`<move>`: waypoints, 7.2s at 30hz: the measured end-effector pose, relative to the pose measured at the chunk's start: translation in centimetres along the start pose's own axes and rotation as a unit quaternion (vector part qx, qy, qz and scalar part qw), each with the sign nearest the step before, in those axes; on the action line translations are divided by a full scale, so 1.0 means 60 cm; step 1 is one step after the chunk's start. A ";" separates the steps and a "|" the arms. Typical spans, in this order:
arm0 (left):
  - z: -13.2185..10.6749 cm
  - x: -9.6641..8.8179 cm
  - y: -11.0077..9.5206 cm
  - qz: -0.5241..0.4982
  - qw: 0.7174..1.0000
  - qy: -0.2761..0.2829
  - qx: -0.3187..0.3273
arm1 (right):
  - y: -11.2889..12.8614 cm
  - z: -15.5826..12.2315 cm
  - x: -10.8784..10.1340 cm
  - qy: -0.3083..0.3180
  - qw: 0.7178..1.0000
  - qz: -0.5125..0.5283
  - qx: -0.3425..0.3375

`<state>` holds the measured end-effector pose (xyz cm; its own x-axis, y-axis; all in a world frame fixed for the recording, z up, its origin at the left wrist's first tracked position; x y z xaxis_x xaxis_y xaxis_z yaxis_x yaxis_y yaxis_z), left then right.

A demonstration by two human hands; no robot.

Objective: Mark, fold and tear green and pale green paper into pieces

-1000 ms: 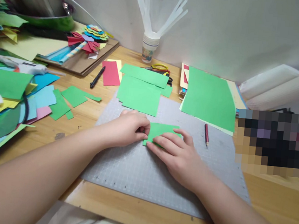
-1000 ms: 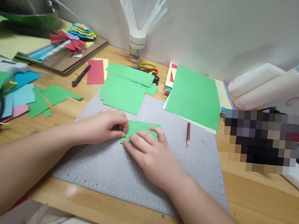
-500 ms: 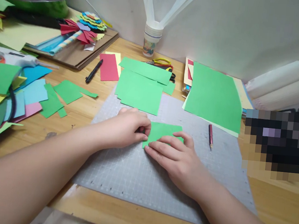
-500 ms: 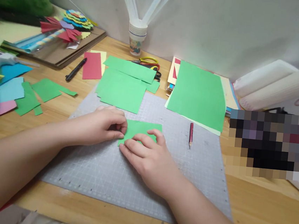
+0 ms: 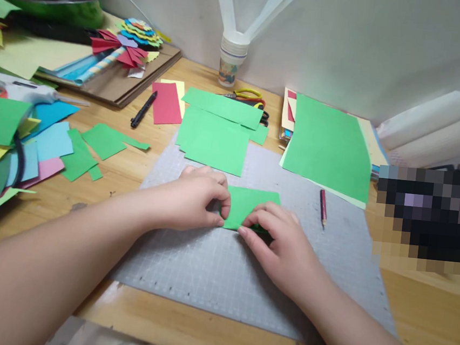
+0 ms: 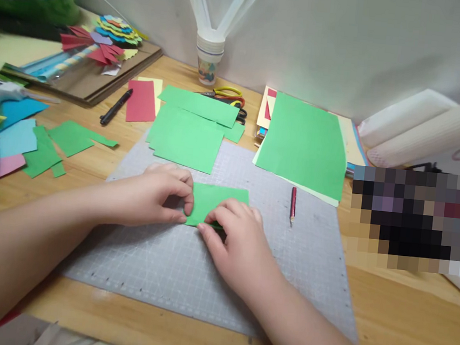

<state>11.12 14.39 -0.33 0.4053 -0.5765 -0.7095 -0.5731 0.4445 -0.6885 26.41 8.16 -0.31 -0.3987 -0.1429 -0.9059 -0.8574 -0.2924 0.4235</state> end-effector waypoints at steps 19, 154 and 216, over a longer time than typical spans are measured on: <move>0.003 -0.005 0.000 0.001 1.000 -0.005 0.005 | 0.041 0.052 0.002 0.085 0.991 -0.103 0.006; 0.001 -0.009 0.004 0.053 0.998 -0.023 -0.012 | -0.036 -0.062 -0.063 0.011 0.983 -0.144 0.111; -0.070 -0.026 -0.111 0.030 0.932 -0.274 0.235 | -0.031 -0.045 -0.125 -0.337 0.922 -0.138 -0.133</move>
<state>11.28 9.45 6.00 0.7594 -0.1614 -0.6303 -0.2829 0.7905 -0.5432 31.88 7.24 5.73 -0.3653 0.5650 -0.7398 -0.8822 -0.4638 0.0815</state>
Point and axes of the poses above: each hand's wrist, its own z-axis towards the middle knuckle, its own x-axis out of the palm, y = z × x, the point moved 5 cm from there along z, towards the middle knuckle, and after that the axes turned 8 degrees about -z, right-handed, at the moved point
